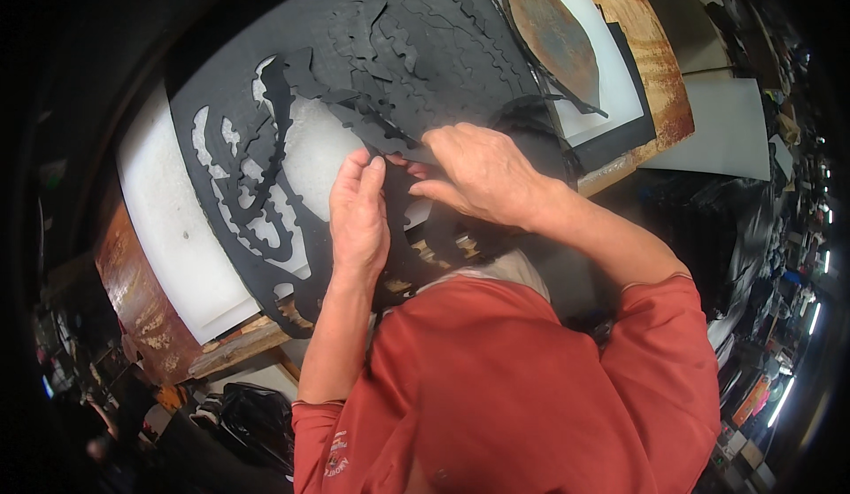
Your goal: The person places a black rubber sheet on a machine, uses a stone-like tool to press and smooth it, then removes and folds the sheet. They repeat this process with another sheet, using a green air blower to clean the surface between cycles.
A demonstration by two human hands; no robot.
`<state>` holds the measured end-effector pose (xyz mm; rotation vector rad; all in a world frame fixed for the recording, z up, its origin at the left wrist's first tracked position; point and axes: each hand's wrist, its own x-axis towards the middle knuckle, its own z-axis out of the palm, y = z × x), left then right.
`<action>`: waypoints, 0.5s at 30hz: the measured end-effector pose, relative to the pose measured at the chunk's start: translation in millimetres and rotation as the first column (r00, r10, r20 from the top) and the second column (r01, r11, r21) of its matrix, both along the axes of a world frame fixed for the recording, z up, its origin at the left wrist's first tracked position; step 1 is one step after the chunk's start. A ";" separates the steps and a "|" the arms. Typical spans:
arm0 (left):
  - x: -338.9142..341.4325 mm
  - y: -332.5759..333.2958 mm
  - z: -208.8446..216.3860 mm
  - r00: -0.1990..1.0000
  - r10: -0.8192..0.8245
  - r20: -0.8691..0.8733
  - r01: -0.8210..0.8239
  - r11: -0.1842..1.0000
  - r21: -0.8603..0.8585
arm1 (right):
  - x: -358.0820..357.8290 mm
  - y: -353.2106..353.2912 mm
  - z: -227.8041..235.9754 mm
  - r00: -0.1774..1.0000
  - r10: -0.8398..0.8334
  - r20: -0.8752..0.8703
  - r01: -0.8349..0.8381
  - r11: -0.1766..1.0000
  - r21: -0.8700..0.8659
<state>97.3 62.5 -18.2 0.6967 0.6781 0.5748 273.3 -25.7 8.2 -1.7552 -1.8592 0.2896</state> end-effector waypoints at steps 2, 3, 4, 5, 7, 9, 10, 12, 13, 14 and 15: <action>1.1 -2.8 -0.7 0.999 0.033 -0.024 -0.031 0.996 0.089 | -0.6 -0.8 -2.1 0.999 -0.022 -0.031 0.022 1.000 -0.015; 2.2 -4.1 -1.2 0.998 0.048 -0.038 -0.043 0.989 0.140 | -1.1 -1.3 -3.4 0.999 -0.035 -0.038 0.034 0.999 -0.016; 3.0 -4.8 -1.7 0.997 0.065 -0.051 -0.054 0.980 0.190 | -1.9 -1.8 -4.3 0.997 -0.055 -0.048 0.055 0.998 -0.010; 3.8 -5.1 -2.1 0.998 0.061 -0.035 -0.054 0.983 0.173 | -1.9 -2.2 -4.7 0.997 -0.048 -0.054 0.047 0.999 -0.015; 3.8 -6.5 -1.2 0.998 0.057 -0.002 -0.056 0.989 0.139 | -0.9 -4.0 -2.5 0.997 -0.040 -0.070 0.039 0.999 -0.007; 0.5 -6.7 3.2 0.995 0.038 -0.097 -0.027 0.994 0.111 | 5.4 -3.0 3.1 0.990 -0.074 -0.118 0.073 0.997 -0.016; -2.0 -7.7 6.6 0.992 0.041 -0.119 -0.028 0.994 0.109 | 8.8 -2.5 6.7 0.985 -0.085 -0.150 0.085 0.996 -0.007; -8.0 -12.6 16.7 0.934 0.207 -0.292 -0.085 0.920 0.382 | 20.1 -7.4 20.1 0.889 -0.303 -0.343 0.210 0.936 -0.282; -9.3 -15.4 21.8 0.892 0.296 -0.340 -0.085 0.851 0.518 | 24.7 -8.4 25.2 0.810 -0.387 -0.441 0.233 0.902 -0.364; -9.0 -14.6 25.1 0.859 0.439 -0.265 -0.097 0.647 0.757 | 28.7 -6.8 28.2 0.791 -0.406 -0.457 0.252 0.898 -0.361; -7.0 -15.4 28.2 0.889 0.362 -0.279 -0.040 0.670 0.741 | 28.2 -3.6 27.8 0.737 -0.351 -0.577 0.235 0.934 -0.268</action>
